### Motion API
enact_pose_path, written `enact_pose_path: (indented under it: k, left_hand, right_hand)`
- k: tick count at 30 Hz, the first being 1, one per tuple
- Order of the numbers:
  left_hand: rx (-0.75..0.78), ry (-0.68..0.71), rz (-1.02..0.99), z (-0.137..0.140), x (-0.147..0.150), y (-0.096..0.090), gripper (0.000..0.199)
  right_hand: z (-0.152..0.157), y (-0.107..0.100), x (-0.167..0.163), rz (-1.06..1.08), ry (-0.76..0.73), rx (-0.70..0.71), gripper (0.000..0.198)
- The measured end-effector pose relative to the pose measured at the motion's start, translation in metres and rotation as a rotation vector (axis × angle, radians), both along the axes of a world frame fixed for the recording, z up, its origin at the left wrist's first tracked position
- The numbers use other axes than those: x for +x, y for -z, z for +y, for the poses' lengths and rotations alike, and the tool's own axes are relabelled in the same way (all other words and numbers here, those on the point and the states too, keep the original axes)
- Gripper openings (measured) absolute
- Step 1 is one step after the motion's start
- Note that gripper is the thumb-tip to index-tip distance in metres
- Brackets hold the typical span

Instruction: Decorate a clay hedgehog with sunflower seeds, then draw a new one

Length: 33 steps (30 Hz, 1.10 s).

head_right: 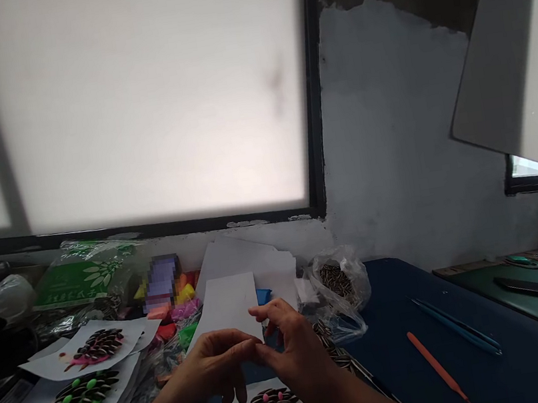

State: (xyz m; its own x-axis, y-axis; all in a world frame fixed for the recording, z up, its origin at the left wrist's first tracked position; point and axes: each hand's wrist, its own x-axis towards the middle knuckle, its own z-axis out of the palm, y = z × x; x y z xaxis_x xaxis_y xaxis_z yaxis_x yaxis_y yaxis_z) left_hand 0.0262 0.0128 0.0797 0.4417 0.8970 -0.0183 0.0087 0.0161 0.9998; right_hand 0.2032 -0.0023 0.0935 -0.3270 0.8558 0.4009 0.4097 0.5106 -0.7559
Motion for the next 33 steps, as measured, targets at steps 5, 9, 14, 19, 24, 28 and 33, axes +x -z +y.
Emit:
enact_pose_path:
  k: [5,9,14,19,24,28,33]
  left_hand:
    - [-0.021,-0.11,-0.086,0.01,-0.01,0.007,0.061]
    - [-0.053,-0.092,-0.114,0.011,-0.014,0.008,0.061]
    - [-0.067,-0.018,-0.142,0.005,-0.007,0.009,0.062]
    - [-0.067,-0.003,-0.16,0.008,-0.005,0.012,0.059]
    - [-0.085,-0.006,-0.163,0.006,-0.01,0.008,0.06]
    - [-0.102,-0.026,-0.178,0.004,-0.015,0.007,0.059]
    - [-0.115,0.0,-0.185,0.008,-0.014,0.014,0.058]
  right_hand:
    - [0.005,0.001,0.003,0.083,-0.019,-0.093,0.024]
    - [0.007,0.0,0.002,0.176,-0.087,-0.101,0.009]
    - [0.006,-0.001,0.0,0.208,-0.132,-0.183,0.02]
    - [0.006,-0.002,0.0,0.225,-0.123,-0.21,0.028]
    - [0.008,-0.004,0.001,0.186,-0.114,-0.22,0.032]
    - [0.014,0.004,0.005,0.158,-0.029,-0.159,0.029]
    - [0.021,0.019,0.01,0.155,0.019,-0.155,0.036]
